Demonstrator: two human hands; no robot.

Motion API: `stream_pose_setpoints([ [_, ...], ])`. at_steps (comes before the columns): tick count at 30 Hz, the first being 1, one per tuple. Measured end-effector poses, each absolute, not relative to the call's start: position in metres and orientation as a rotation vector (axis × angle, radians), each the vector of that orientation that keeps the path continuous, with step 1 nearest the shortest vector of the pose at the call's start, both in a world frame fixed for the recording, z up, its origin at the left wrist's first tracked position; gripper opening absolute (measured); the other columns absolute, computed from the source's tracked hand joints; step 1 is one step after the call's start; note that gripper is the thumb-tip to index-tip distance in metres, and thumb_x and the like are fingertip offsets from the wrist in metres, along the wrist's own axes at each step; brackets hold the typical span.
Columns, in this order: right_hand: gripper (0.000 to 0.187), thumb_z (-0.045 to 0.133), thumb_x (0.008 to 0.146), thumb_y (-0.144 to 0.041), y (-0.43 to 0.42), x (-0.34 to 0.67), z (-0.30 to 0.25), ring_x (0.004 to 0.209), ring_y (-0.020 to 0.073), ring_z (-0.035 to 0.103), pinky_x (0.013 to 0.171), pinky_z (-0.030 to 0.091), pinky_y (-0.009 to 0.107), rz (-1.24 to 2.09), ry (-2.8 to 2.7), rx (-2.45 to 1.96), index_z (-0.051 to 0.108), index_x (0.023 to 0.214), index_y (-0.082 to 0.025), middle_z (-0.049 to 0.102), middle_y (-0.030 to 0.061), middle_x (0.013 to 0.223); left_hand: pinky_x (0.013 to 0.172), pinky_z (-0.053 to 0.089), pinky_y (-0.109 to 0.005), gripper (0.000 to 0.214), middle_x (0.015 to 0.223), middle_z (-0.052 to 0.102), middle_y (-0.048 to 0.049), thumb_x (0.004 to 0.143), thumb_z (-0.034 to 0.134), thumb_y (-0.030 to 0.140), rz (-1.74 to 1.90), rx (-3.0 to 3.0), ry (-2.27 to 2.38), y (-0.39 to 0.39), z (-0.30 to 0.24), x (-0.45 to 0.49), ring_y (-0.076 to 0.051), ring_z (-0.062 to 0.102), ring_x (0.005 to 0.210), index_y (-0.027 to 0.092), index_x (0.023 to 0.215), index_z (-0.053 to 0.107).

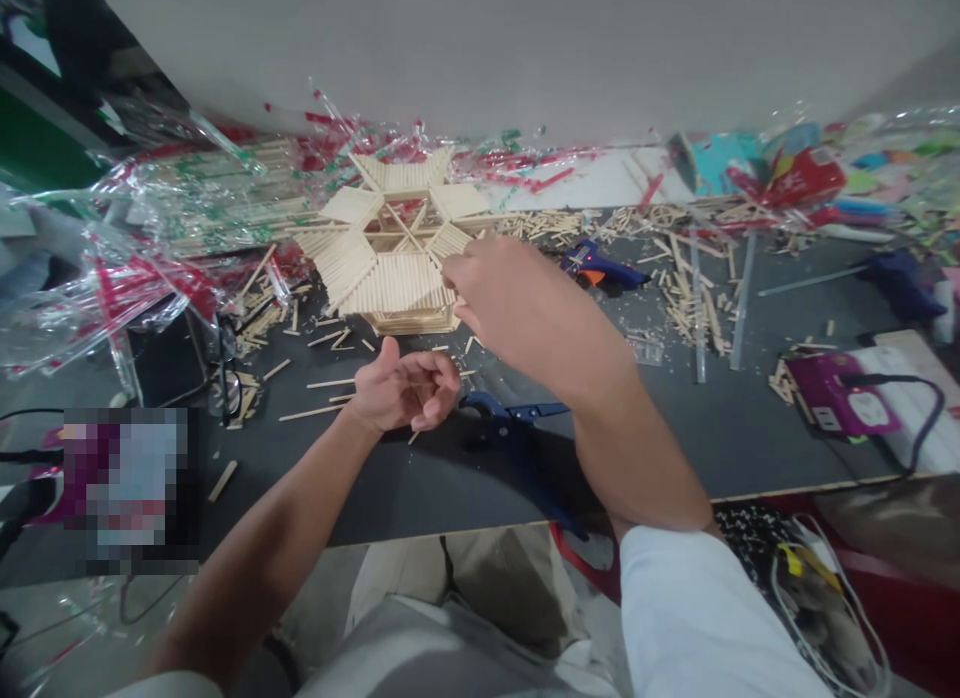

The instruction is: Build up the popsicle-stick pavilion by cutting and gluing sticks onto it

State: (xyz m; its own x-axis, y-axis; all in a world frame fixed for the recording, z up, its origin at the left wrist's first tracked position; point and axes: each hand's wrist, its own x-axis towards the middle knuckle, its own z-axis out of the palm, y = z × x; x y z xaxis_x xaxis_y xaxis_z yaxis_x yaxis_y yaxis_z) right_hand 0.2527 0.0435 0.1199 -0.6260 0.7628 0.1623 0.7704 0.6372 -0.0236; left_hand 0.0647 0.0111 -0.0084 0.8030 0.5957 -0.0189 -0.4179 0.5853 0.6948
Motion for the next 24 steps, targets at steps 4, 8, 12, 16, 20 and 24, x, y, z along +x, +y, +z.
stream_pose_setpoints([
  [4, 0.013, 0.059, 0.092, -0.008, 0.0459, 0.2545, 0.1212, 0.077, 0.0235, 0.064, 0.071, 0.042, 0.036, 0.017, -2.668, -1.270, 0.067, 0.098, -0.017, 0.072, 0.0092, 0.089, 0.042, 0.036, -0.024, 0.079, 0.060, 0.059, -0.0010, 0.077, 0.066, 0.093, 0.600, 0.730, 0.251, 0.0114, -0.0100, 0.0646, -0.011, 0.046, 0.043, 0.016, 0.092, 0.077],
  [8, 0.017, 0.053, 0.095, -0.012, 0.0484, 0.2548, 0.1211, 0.080, 0.0236, 0.064, 0.072, 0.042, 0.035, 0.027, -2.691, -1.248, 0.067, 0.090, -0.018, 0.070, 0.0090, 0.086, 0.042, 0.037, -0.024, 0.078, 0.060, 0.058, -0.0011, 0.079, 0.064, 0.092, 0.590, 0.751, 0.284, 0.0115, -0.0097, 0.0653, -0.011, 0.046, 0.043, 0.016, 0.091, 0.076],
  [12, 0.022, 0.050, 0.096, -0.010, 0.0476, 0.2535, 0.1178, 0.077, 0.0219, 0.061, 0.071, 0.042, 0.035, -0.048, -2.677, -1.250, 0.068, 0.088, -0.018, 0.068, 0.0083, 0.083, 0.042, 0.038, -0.024, 0.072, 0.060, 0.058, -0.0008, 0.081, 0.068, 0.087, 0.584, 0.759, 0.298, 0.0114, -0.0071, 0.0666, -0.011, 0.046, 0.044, 0.016, 0.091, 0.076],
  [16, 0.024, 0.049, 0.099, -0.012, 0.0466, 0.2523, 0.1141, 0.077, 0.0208, 0.060, 0.072, 0.043, 0.035, -0.028, -2.652, -1.258, 0.066, 0.084, -0.020, 0.069, 0.0079, 0.085, 0.042, 0.038, -0.024, 0.067, 0.061, 0.058, -0.0004, 0.081, 0.073, 0.082, 0.583, 0.760, 0.268, 0.0113, -0.0050, 0.0666, -0.011, 0.047, 0.045, 0.015, 0.094, 0.077],
  [20, 0.026, 0.050, 0.098, -0.014, 0.0483, 0.2538, 0.1144, 0.078, 0.0217, 0.060, 0.073, 0.044, 0.036, 0.027, -2.633, -1.253, 0.066, 0.079, -0.021, 0.067, 0.0085, 0.082, 0.041, 0.037, -0.023, 0.068, 0.063, 0.060, -0.0008, 0.081, 0.075, 0.081, 0.588, 0.751, 0.243, 0.0109, -0.0050, 0.0666, -0.011, 0.048, 0.046, 0.015, 0.096, 0.078],
  [24, 0.025, 0.056, 0.096, -0.018, 0.0530, 0.2594, 0.1161, 0.076, 0.0220, 0.060, 0.071, 0.043, 0.036, 0.149, -2.620, -1.216, 0.065, 0.074, -0.022, 0.066, 0.0082, 0.080, 0.041, 0.037, -0.024, 0.069, 0.062, 0.059, -0.0011, 0.079, 0.076, 0.082, 0.579, 0.755, 0.258, 0.0111, -0.0054, 0.0670, -0.011, 0.047, 0.046, 0.015, 0.095, 0.078],
])
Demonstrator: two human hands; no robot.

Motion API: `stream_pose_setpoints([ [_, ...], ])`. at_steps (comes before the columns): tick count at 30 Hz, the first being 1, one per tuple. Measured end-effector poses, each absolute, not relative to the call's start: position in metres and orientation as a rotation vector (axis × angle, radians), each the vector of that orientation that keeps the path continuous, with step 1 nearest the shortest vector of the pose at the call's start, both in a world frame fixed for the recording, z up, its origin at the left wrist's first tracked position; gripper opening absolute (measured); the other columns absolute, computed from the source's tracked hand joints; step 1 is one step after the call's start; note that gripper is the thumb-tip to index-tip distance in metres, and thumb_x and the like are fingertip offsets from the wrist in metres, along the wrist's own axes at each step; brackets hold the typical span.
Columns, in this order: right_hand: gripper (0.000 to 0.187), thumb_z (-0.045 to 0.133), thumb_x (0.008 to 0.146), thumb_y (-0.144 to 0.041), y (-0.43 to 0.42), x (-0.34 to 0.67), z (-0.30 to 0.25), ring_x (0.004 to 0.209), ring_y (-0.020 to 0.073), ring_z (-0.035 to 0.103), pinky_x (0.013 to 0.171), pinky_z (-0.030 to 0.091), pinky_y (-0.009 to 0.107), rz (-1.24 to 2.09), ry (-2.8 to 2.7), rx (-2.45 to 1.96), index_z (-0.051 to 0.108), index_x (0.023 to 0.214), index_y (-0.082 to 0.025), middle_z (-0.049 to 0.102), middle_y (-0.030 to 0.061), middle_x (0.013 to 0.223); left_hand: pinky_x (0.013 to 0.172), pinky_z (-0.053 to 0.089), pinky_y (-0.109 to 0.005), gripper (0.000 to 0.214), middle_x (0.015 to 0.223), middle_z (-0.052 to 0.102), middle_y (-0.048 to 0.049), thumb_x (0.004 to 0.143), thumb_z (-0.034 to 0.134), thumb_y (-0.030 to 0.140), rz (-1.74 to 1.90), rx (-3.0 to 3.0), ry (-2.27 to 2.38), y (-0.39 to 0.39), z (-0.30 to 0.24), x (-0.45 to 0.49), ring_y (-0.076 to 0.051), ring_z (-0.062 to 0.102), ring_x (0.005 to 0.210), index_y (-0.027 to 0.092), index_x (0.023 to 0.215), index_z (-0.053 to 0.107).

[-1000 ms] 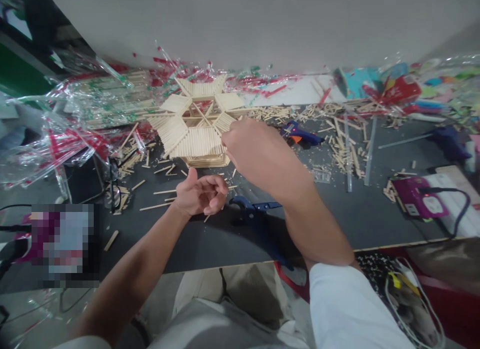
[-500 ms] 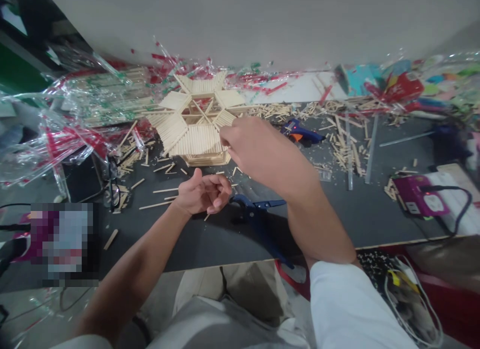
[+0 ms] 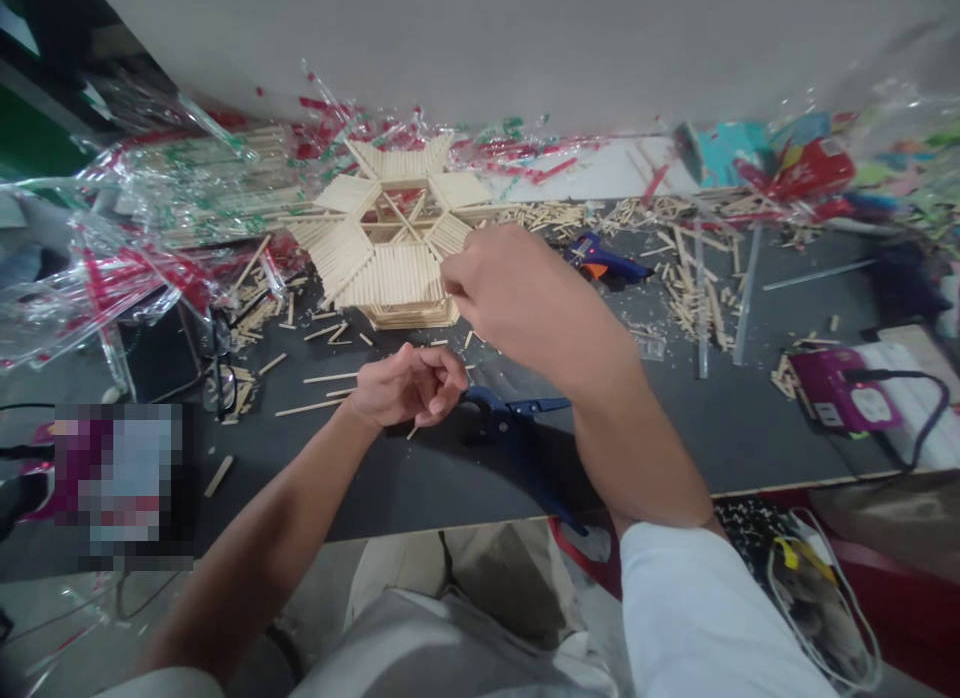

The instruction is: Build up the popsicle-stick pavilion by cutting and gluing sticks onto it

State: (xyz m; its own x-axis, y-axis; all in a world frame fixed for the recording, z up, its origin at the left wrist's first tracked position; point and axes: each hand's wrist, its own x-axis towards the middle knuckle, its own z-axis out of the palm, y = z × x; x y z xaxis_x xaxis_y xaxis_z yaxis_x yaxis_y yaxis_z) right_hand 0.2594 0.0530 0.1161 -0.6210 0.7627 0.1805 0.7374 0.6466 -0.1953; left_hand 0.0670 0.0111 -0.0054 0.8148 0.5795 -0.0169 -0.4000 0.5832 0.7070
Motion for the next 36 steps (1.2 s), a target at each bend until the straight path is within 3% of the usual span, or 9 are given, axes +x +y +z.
stream_pose_setpoints([
  [7, 0.023, 0.060, 0.094, -0.015, 0.054, 0.255, 0.124, 0.080, 0.0260, 0.068, 0.073, 0.044, 0.038, 0.176, -2.681, -1.358, 0.071, 0.075, -0.021, 0.074, 0.0106, 0.085, 0.041, 0.039, -0.023, 0.066, 0.064, 0.061, -0.0021, 0.082, 0.076, 0.079, 0.573, 0.747, 0.239, 0.011, -0.006, 0.067, -0.012, 0.049, 0.049, 0.014, 0.097, 0.079],
  [14, 0.023, 0.062, 0.097, -0.021, 0.052, 0.268, 0.139, 0.084, 0.0270, 0.077, 0.082, 0.053, 0.039, 0.439, -2.567, -1.400, 0.084, 0.105, -0.025, 0.081, 0.0040, 0.086, 0.041, 0.038, -0.023, 0.068, 0.064, 0.058, -0.0011, 0.083, 0.074, 0.079, 0.582, 0.769, 0.246, 0.011, -0.007, 0.067, -0.011, 0.048, 0.050, 0.013, 0.097, 0.076],
  [19, 0.017, 0.064, 0.097, -0.026, 0.059, 0.267, 0.131, 0.064, 0.0225, 0.073, 0.068, 0.058, 0.040, 0.707, -2.227, -1.522, 0.081, 0.100, -0.025, 0.078, 0.0025, 0.075, 0.041, 0.038, -0.023, 0.066, 0.066, 0.059, -0.0018, 0.085, 0.076, 0.075, 0.582, 0.767, 0.233, 0.010, -0.007, 0.067, -0.012, 0.050, 0.051, 0.011, 0.100, 0.078],
  [25, 0.009, 0.074, 0.091, -0.029, 0.071, 0.258, 0.115, 0.054, 0.0177, 0.068, 0.051, 0.052, 0.033, 0.945, -2.066, -1.509, 0.077, 0.090, -0.021, 0.074, 0.0028, 0.070, 0.041, 0.037, -0.022, 0.062, 0.067, 0.060, -0.0023, 0.088, 0.075, 0.071, 0.601, 0.778, 0.194, 0.011, -0.010, 0.067, -0.012, 0.052, 0.051, 0.011, 0.103, 0.080],
  [32, 0.008, 0.075, 0.091, -0.019, 0.074, 0.256, 0.117, 0.057, 0.0174, 0.068, 0.059, 0.052, 0.034, 0.950, -2.068, -1.547, 0.079, 0.085, -0.018, 0.072, 0.0027, 0.066, 0.041, 0.037, -0.023, 0.067, 0.066, 0.057, -0.0014, 0.086, 0.071, 0.077, 0.579, 0.812, 0.248, 0.012, -0.010, 0.068, -0.012, 0.051, 0.051, 0.012, 0.101, 0.078],
  [36, 0.004, 0.081, 0.088, -0.023, 0.079, 0.259, 0.111, 0.066, 0.0195, 0.070, 0.065, 0.054, 0.033, 0.948, -2.092, -1.471, 0.082, 0.086, -0.020, 0.070, 0.0013, 0.064, 0.042, 0.038, -0.023, 0.065, 0.067, 0.058, -0.0013, 0.086, 0.074, 0.075, 0.575, 0.807, 0.241, 0.012, -0.008, 0.068, -0.011, 0.051, 0.051, 0.012, 0.101, 0.078],
])
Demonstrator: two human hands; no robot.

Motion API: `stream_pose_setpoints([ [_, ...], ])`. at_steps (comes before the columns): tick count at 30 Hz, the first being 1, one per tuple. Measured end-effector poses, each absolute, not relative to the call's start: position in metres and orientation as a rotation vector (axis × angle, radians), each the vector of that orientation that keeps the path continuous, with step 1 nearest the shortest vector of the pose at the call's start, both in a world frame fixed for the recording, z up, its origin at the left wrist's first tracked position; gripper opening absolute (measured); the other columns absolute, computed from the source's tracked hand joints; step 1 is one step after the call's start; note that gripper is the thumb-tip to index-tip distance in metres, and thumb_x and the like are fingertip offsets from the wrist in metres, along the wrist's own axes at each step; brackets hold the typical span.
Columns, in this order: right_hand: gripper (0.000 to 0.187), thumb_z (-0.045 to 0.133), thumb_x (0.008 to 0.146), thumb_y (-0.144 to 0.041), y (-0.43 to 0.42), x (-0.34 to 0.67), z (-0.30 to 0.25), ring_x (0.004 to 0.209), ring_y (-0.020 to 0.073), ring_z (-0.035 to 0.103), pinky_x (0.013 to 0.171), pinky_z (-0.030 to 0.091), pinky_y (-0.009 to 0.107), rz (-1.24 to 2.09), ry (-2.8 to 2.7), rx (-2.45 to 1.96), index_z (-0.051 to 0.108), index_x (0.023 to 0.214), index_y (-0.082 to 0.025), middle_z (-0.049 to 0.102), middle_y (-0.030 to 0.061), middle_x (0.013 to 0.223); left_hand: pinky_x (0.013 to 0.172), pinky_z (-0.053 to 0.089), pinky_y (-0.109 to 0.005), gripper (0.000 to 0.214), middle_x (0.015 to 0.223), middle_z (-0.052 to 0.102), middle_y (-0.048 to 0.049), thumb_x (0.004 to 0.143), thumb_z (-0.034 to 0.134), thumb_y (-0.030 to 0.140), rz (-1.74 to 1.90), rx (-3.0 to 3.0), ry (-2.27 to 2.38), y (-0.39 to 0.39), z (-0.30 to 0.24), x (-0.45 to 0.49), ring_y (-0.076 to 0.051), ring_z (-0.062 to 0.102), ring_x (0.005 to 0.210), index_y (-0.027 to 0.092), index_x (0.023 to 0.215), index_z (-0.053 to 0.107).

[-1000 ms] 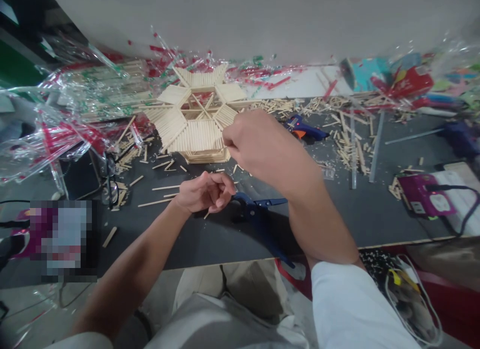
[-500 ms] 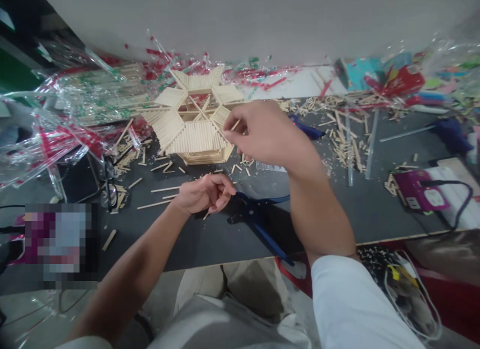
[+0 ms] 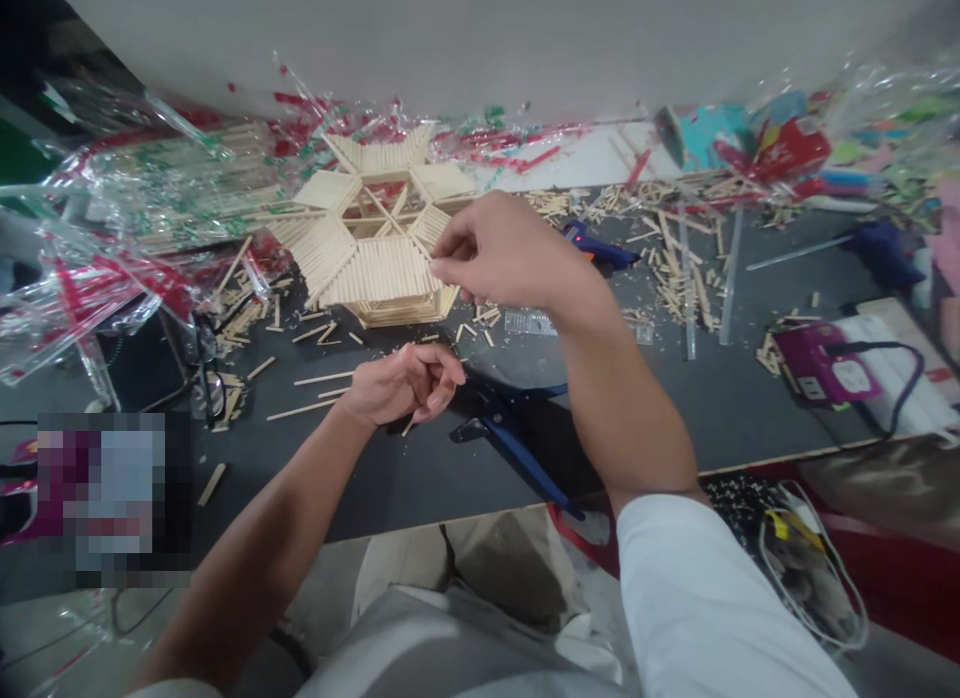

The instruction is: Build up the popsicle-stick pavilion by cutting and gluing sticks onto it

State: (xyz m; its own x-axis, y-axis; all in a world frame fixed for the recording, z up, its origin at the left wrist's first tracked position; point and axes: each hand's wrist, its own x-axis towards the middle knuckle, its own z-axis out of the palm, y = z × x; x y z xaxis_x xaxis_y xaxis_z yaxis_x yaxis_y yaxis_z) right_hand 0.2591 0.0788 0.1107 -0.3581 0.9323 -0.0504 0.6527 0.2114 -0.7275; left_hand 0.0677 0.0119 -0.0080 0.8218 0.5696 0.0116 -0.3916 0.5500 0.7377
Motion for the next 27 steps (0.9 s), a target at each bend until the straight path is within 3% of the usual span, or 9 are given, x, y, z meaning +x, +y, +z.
stream_pose_setpoints([
  [4, 0.008, 0.084, 0.086, -0.029, 0.080, 0.260, 0.108, 0.072, 0.0212, 0.072, 0.068, 0.056, 0.034, 0.958, -2.080, -1.450, 0.082, 0.088, -0.021, 0.071, 0.0018, 0.069, 0.042, 0.039, -0.022, 0.063, 0.067, 0.058, -0.0013, 0.086, 0.074, 0.074, 0.574, 0.805, 0.232, 0.013, -0.007, 0.068, -0.011, 0.052, 0.052, 0.013, 0.101, 0.079],
  [12, 0.008, 0.073, 0.092, -0.018, 0.069, 0.250, 0.126, 0.082, 0.0210, 0.073, 0.078, 0.053, 0.035, 0.832, -2.195, -1.576, 0.080, 0.095, -0.017, 0.076, 0.0039, 0.079, 0.041, 0.039, -0.022, 0.062, 0.066, 0.059, -0.0013, 0.086, 0.076, 0.073, 0.576, 0.787, 0.243, 0.012, -0.006, 0.069, -0.011, 0.052, 0.051, 0.013, 0.100, 0.080],
  [20, 0.015, 0.076, 0.090, -0.020, 0.073, 0.253, 0.120, 0.086, 0.0223, 0.072, 0.079, 0.052, 0.034, 0.833, -2.199, -1.549, 0.078, 0.105, -0.018, 0.077, 0.0047, 0.085, 0.041, 0.038, -0.022, 0.062, 0.066, 0.058, -0.0007, 0.088, 0.073, 0.072, 0.574, 0.804, 0.239, 0.012, -0.006, 0.068, -0.011, 0.051, 0.051, 0.012, 0.100, 0.078],
  [23, 0.014, 0.080, 0.089, -0.021, 0.073, 0.253, 0.119, 0.082, 0.0216, 0.072, 0.077, 0.052, 0.034, 0.900, -2.123, -1.540, 0.076, 0.102, -0.021, 0.075, 0.0025, 0.080, 0.042, 0.038, -0.022, 0.061, 0.067, 0.059, -0.0010, 0.089, 0.073, 0.072, 0.576, 0.797, 0.237, 0.011, -0.006, 0.068, -0.011, 0.051, 0.051, 0.012, 0.101, 0.079],
  [26, 0.001, 0.073, 0.097, -0.021, 0.071, 0.252, 0.121, 0.067, 0.0199, 0.070, 0.069, 0.051, 0.035, 0.986, -2.050, -1.589, 0.073, 0.096, -0.022, 0.072, 0.0012, 0.071, 0.041, 0.039, -0.022, 0.061, 0.067, 0.060, -0.0020, 0.088, 0.075, 0.071, 0.579, 0.781, 0.230, 0.011, -0.007, 0.068, -0.011, 0.052, 0.051, 0.012, 0.101, 0.081],
  [27, 0.008, 0.069, 0.100, -0.021, 0.071, 0.252, 0.122, 0.063, 0.0194, 0.069, 0.066, 0.051, 0.036, 1.008, -2.033, -1.601, 0.072, 0.092, -0.022, 0.071, 0.0013, 0.069, 0.041, 0.039, -0.022, 0.061, 0.067, 0.061, -0.0023, 0.087, 0.076, 0.071, 0.579, 0.778, 0.229, 0.011, -0.007, 0.068, -0.011, 0.052, 0.051, 0.012, 0.101, 0.081],
])
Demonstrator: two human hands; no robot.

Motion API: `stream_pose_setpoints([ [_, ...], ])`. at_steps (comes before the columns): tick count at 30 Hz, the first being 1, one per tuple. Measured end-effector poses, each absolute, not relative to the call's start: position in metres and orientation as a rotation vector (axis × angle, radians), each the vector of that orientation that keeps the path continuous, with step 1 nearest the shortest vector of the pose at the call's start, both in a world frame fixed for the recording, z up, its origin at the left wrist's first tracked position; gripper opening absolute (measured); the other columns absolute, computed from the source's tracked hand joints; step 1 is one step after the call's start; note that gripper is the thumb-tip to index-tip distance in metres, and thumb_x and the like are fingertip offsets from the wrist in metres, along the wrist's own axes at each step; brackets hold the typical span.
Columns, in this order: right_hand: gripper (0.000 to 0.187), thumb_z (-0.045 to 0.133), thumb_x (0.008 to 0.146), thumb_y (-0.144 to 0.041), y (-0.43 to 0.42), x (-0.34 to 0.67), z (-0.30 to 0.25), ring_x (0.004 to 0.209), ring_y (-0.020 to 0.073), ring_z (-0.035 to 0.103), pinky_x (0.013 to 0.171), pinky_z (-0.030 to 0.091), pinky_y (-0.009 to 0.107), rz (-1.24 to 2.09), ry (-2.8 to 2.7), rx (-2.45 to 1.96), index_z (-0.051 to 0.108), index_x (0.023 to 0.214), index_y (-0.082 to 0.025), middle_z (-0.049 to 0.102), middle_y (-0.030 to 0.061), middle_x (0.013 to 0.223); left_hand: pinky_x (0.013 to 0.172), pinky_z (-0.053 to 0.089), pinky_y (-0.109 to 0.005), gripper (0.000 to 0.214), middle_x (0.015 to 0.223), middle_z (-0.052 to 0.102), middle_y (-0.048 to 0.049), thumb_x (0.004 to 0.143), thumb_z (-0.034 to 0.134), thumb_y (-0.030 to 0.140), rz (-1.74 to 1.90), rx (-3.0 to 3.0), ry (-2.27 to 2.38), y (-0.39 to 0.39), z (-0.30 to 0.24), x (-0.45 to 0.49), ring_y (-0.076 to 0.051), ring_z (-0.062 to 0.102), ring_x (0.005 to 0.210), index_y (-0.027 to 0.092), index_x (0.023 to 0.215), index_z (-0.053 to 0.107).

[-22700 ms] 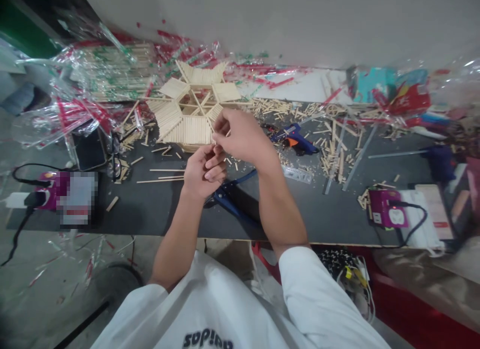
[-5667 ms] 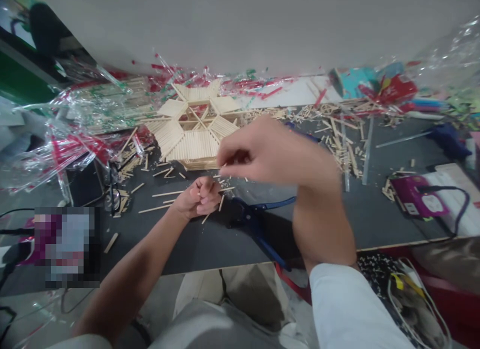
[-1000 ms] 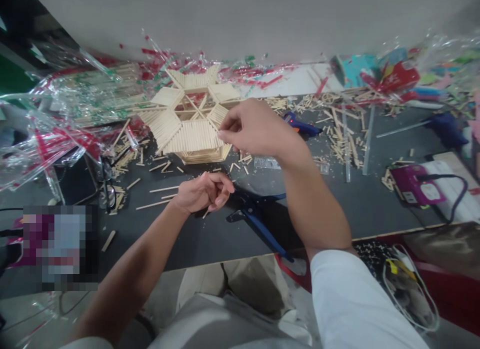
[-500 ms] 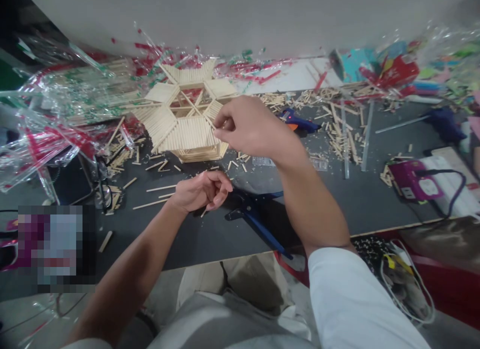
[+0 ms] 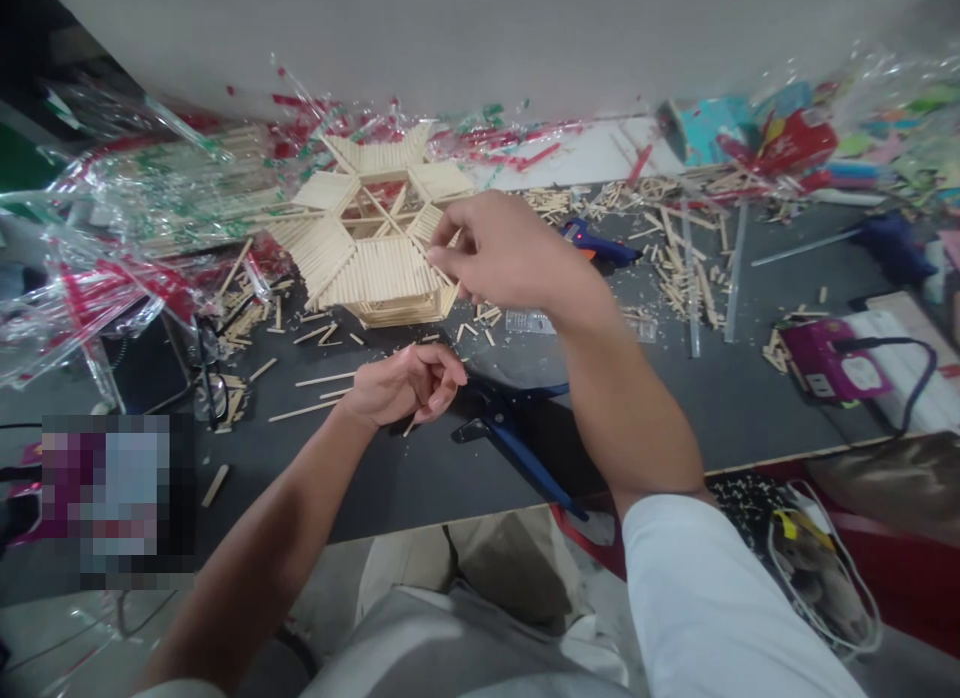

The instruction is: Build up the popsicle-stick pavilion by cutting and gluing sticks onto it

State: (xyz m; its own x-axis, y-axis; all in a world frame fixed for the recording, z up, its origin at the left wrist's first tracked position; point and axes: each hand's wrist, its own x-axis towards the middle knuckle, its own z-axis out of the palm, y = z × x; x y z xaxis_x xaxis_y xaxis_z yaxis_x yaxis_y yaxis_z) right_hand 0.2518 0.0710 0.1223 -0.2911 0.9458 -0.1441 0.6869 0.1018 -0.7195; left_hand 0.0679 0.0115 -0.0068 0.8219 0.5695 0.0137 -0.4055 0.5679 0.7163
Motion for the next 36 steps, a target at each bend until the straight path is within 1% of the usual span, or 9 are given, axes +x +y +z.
stream_pose_setpoints([
  [3, 0.016, 0.067, 0.102, -0.022, 0.071, 0.253, 0.125, 0.060, 0.0196, 0.068, 0.063, 0.052, 0.036, 1.017, -2.003, -1.613, 0.070, 0.086, -0.022, 0.070, 0.0021, 0.067, 0.042, 0.039, -0.022, 0.061, 0.067, 0.061, -0.0026, 0.086, 0.077, 0.072, 0.576, 0.776, 0.235, 0.012, -0.007, 0.068, -0.011, 0.053, 0.051, 0.012, 0.100, 0.081],
  [9, 0.011, 0.078, 0.093, -0.032, 0.073, 0.256, 0.119, 0.087, 0.0252, 0.074, 0.083, 0.058, 0.039, 0.877, -2.062, -1.516, 0.075, 0.088, -0.023, 0.078, 0.0062, 0.087, 0.041, 0.038, -0.023, 0.064, 0.066, 0.060, -0.0015, 0.086, 0.076, 0.074, 0.563, 0.793, 0.260, 0.012, -0.007, 0.068, -0.011, 0.052, 0.050, 0.012, 0.099, 0.079],
  [13, 0.010, 0.084, 0.084, -0.030, 0.077, 0.253, 0.112, 0.089, 0.0252, 0.072, 0.086, 0.057, 0.040, 0.761, -2.045, -1.480, 0.076, 0.086, -0.024, 0.078, 0.0055, 0.090, 0.041, 0.037, -0.023, 0.064, 0.067, 0.060, -0.0016, 0.088, 0.074, 0.073, 0.572, 0.804, 0.247, 0.011, -0.008, 0.068, -0.011, 0.051, 0.049, 0.011, 0.101, 0.078],
  [17, 0.016, 0.075, 0.093, -0.029, 0.080, 0.254, 0.112, 0.087, 0.0265, 0.073, 0.083, 0.056, 0.041, 0.568, -1.954, -1.530, 0.069, 0.078, -0.026, 0.077, 0.0062, 0.086, 0.041, 0.038, -0.023, 0.065, 0.066, 0.061, -0.0021, 0.083, 0.078, 0.074, 0.573, 0.790, 0.266, 0.011, -0.009, 0.068, -0.011, 0.051, 0.048, 0.011, 0.099, 0.078],
  [21, 0.022, 0.060, 0.102, -0.027, 0.074, 0.260, 0.120, 0.074, 0.0223, 0.069, 0.073, 0.051, 0.038, 0.527, -1.918, -1.432, 0.061, 0.080, -0.027, 0.075, 0.0043, 0.081, 0.041, 0.038, -0.023, 0.065, 0.065, 0.061, -0.0014, 0.081, 0.079, 0.074, 0.575, 0.800, 0.286, 0.012, -0.009, 0.068, -0.011, 0.051, 0.046, 0.012, 0.098, 0.078],
  [26, 0.037, 0.042, 0.113, -0.043, 0.062, 0.266, 0.126, 0.065, 0.0154, 0.061, 0.072, 0.047, 0.034, 0.502, -1.854, -1.278, 0.053, 0.081, -0.029, 0.071, 0.0035, 0.081, 0.043, 0.037, -0.025, 0.061, 0.065, 0.060, -0.0012, 0.084, 0.077, 0.071, 0.563, 0.847, 0.330, 0.010, -0.007, 0.067, -0.011, 0.051, 0.047, 0.012, 0.096, 0.075],
  [30, 0.034, 0.046, 0.110, -0.053, 0.058, 0.274, 0.108, 0.062, 0.0178, 0.061, 0.066, 0.047, 0.035, 0.612, -1.774, -1.239, 0.052, 0.084, -0.032, 0.071, 0.0016, 0.085, 0.043, 0.036, -0.025, 0.054, 0.064, 0.058, -0.0005, 0.090, 0.071, 0.066, 0.573, 0.841, 0.376, 0.008, -0.006, 0.066, -0.011, 0.050, 0.046, 0.012, 0.095, 0.074],
  [34, 0.025, 0.049, 0.105, -0.046, 0.048, 0.292, 0.065, 0.063, 0.0202, 0.063, 0.070, 0.050, 0.037, 0.481, -1.601, -1.398, 0.056, 0.088, -0.029, 0.072, 0.0036, 0.083, 0.044, 0.037, -0.025, 0.050, 0.065, 0.057, -0.0004, 0.090, 0.071, 0.062, 0.615, 0.827, 0.359, 0.008, -0.007, 0.065, -0.011, 0.050, 0.046, 0.012, 0.095, 0.075],
  [36, 0.019, 0.050, 0.102, -0.041, 0.042, 0.302, 0.041, 0.068, 0.0218, 0.064, 0.073, 0.051, 0.038, 0.426, -1.543, -1.429, 0.058, 0.092, -0.027, 0.074, 0.0069, 0.089, 0.044, 0.037, -0.025, 0.048, 0.064, 0.057, -0.0007, 0.090, 0.071, 0.060, 0.632, 0.817, 0.375, 0.009, -0.006, 0.065, -0.011, 0.050, 0.046, 0.012, 0.094, 0.075],
])
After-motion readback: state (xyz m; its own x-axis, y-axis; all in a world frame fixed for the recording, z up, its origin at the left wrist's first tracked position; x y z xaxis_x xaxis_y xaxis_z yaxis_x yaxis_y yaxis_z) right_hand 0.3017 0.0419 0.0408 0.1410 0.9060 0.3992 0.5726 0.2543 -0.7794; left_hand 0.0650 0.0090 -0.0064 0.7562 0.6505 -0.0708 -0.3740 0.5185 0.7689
